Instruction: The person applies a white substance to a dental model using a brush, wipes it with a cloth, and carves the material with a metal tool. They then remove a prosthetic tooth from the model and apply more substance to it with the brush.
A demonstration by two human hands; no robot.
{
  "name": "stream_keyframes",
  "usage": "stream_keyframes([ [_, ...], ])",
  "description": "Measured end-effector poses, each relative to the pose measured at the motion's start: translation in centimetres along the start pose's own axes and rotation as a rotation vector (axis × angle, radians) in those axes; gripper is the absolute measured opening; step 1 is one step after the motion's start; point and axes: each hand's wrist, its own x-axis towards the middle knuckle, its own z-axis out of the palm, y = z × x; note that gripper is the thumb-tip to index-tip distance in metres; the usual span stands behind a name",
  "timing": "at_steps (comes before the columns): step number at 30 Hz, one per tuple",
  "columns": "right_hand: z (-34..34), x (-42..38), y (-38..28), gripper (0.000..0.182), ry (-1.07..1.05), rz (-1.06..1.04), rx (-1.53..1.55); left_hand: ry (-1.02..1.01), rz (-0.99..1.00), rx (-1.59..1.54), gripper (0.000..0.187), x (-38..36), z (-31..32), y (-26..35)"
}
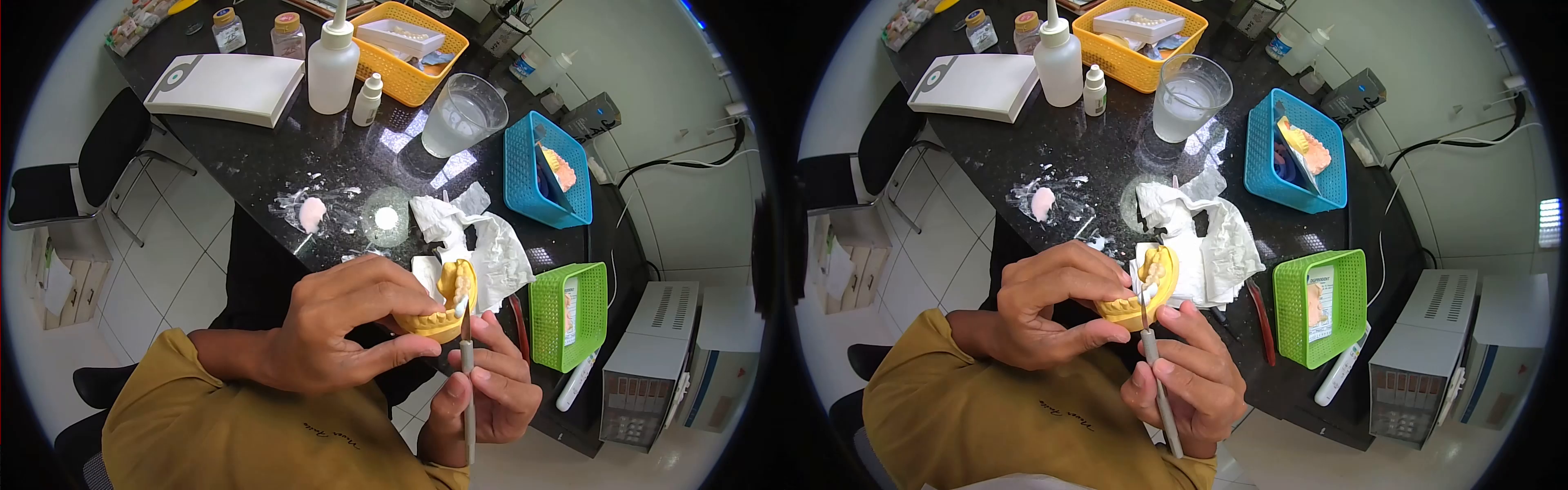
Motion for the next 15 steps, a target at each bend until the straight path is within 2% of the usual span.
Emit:
stream_keyframes([
  [15,0.09,-0.06,0.40,0.026,-0.007,-0.035,-0.019,0.022,0.046,0.049,0.034,0.06,-0.22,0.14],
])
